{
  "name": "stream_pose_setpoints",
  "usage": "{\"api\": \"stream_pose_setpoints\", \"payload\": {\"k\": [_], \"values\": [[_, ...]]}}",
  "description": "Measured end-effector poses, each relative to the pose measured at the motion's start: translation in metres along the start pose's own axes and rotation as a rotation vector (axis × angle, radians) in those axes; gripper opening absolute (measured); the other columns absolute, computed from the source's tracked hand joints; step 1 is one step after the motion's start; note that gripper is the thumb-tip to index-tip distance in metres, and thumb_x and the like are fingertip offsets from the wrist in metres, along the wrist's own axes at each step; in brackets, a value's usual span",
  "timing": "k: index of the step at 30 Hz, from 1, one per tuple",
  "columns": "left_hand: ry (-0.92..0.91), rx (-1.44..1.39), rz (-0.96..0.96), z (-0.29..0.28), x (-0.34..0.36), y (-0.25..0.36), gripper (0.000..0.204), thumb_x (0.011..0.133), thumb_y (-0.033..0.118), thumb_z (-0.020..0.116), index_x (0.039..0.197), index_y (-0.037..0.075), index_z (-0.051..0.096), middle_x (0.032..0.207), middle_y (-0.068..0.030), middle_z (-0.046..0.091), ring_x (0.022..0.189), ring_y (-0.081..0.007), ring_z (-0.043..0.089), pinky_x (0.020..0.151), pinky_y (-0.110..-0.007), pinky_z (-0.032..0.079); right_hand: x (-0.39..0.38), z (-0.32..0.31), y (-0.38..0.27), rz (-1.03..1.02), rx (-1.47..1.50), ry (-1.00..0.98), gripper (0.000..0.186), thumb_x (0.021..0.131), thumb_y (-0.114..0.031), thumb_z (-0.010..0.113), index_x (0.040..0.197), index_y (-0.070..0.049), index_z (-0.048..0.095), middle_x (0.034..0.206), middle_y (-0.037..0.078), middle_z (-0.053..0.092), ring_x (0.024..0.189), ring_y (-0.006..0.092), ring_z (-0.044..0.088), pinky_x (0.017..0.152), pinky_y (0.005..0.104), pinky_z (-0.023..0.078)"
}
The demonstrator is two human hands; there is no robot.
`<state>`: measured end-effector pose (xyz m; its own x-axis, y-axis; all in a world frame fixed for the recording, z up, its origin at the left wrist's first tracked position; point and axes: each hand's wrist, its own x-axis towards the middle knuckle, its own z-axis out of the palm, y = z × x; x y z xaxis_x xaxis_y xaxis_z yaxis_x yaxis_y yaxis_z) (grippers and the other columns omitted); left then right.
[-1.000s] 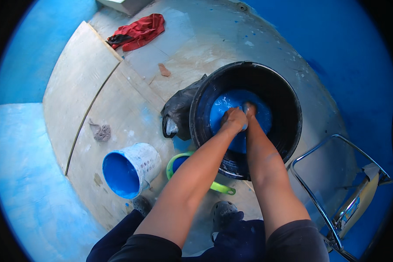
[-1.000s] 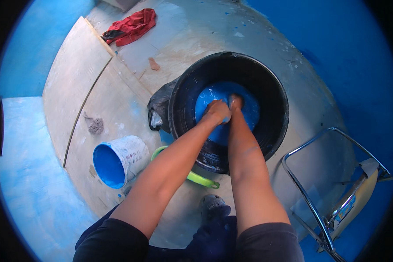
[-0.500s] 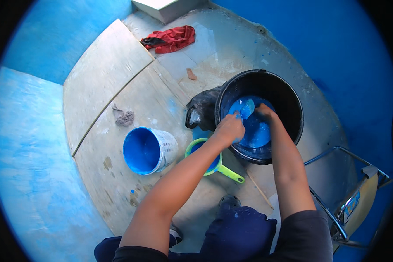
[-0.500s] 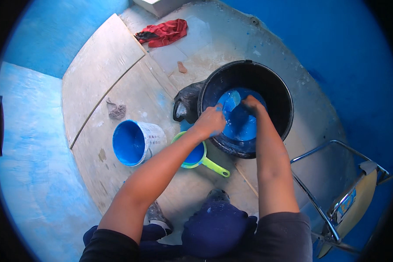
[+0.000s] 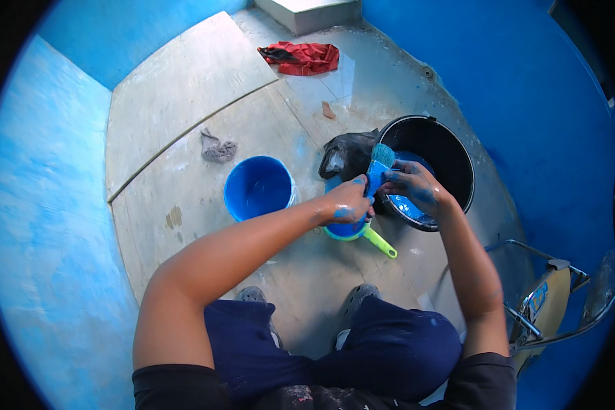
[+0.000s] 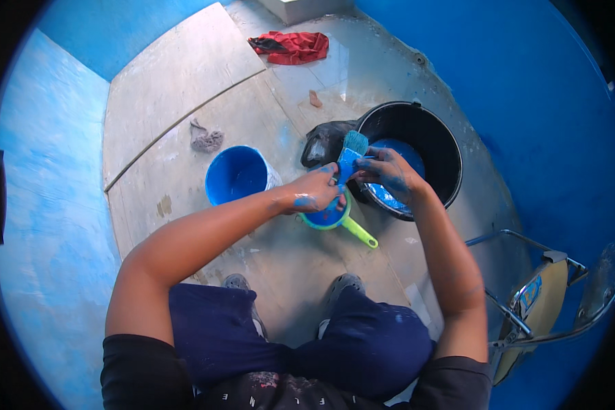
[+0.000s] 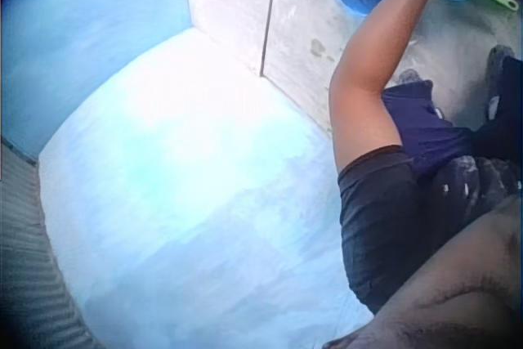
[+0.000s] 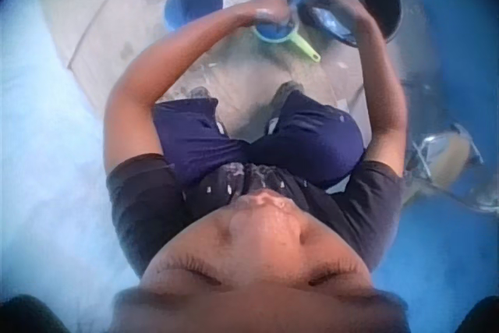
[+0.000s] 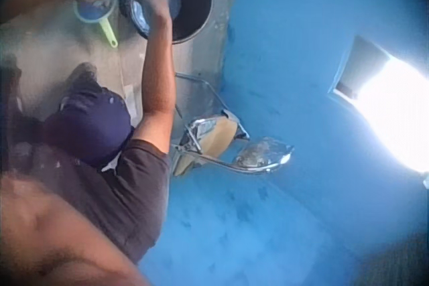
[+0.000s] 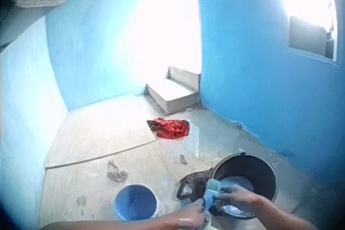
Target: The person mixes blue paint by hand in several buckets, at one point using a plastic bag to squeeze or strain the mixture.
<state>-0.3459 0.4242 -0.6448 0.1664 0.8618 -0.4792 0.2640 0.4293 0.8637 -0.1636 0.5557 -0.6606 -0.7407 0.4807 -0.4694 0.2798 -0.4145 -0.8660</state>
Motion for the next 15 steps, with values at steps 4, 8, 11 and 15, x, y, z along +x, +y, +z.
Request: {"api": "stream_pose_setpoints", "payload": {"k": [4,8,11,15], "values": [[-0.06,0.252,0.0,-0.04,-0.032,-0.028,0.027,0.092,0.011,0.045,0.116,-0.001,0.052,0.098,-0.0162,0.066,0.086,-0.0233,0.068,0.078,-0.037,0.053,-0.003,0.023,0.006,0.101,-0.629,-0.087,0.032,0.091,-0.022,0.068,0.11,0.004,0.07,0.099,0.014,0.073,0.088,0.0198,0.069,0.081,0.0334,0.055],[-0.113,0.576,0.094,-0.079,-0.055,-0.047,0.031,0.09,0.017,0.045,0.112,-0.001,0.058,0.097,-0.0208,0.065,0.093,-0.0314,0.067,0.083,-0.041,0.051,-0.009,0.048,0.049,0.239,-1.233,-0.023,0.046,0.084,-0.037,0.073,0.103,0.005,0.071,0.098,0.024,0.071,0.09,0.0336,0.07,0.085,0.0409,0.054],[-0.088,0.692,0.078,-0.088,-0.069,-0.055,0.036,0.092,0.02,0.045,0.119,0.0,0.059,0.104,-0.0246,0.067,0.099,-0.0395,0.064,0.086,-0.045,0.049,-0.006,0.061,0.084,0.273,-1.379,-0.014,0.053,0.085,-0.046,0.07,0.096,0.006,0.071,0.099,0.026,0.07,0.094,0.0381,0.069,0.087,0.0455,0.053],[-0.052,0.721,0.074,-0.095,-0.087,-0.043,0.037,0.098,0.027,0.05,0.119,-0.001,0.062,0.099,-0.0269,0.068,0.093,-0.0415,0.065,0.085,-0.047,0.05,-0.001,0.051,0.123,0.369,-1.055,0.046,0.058,0.088,-0.053,0.068,0.1,0.004,0.067,0.092,0.018,0.071,0.076,0.0285,0.069,0.076,0.0408,0.054]]}}
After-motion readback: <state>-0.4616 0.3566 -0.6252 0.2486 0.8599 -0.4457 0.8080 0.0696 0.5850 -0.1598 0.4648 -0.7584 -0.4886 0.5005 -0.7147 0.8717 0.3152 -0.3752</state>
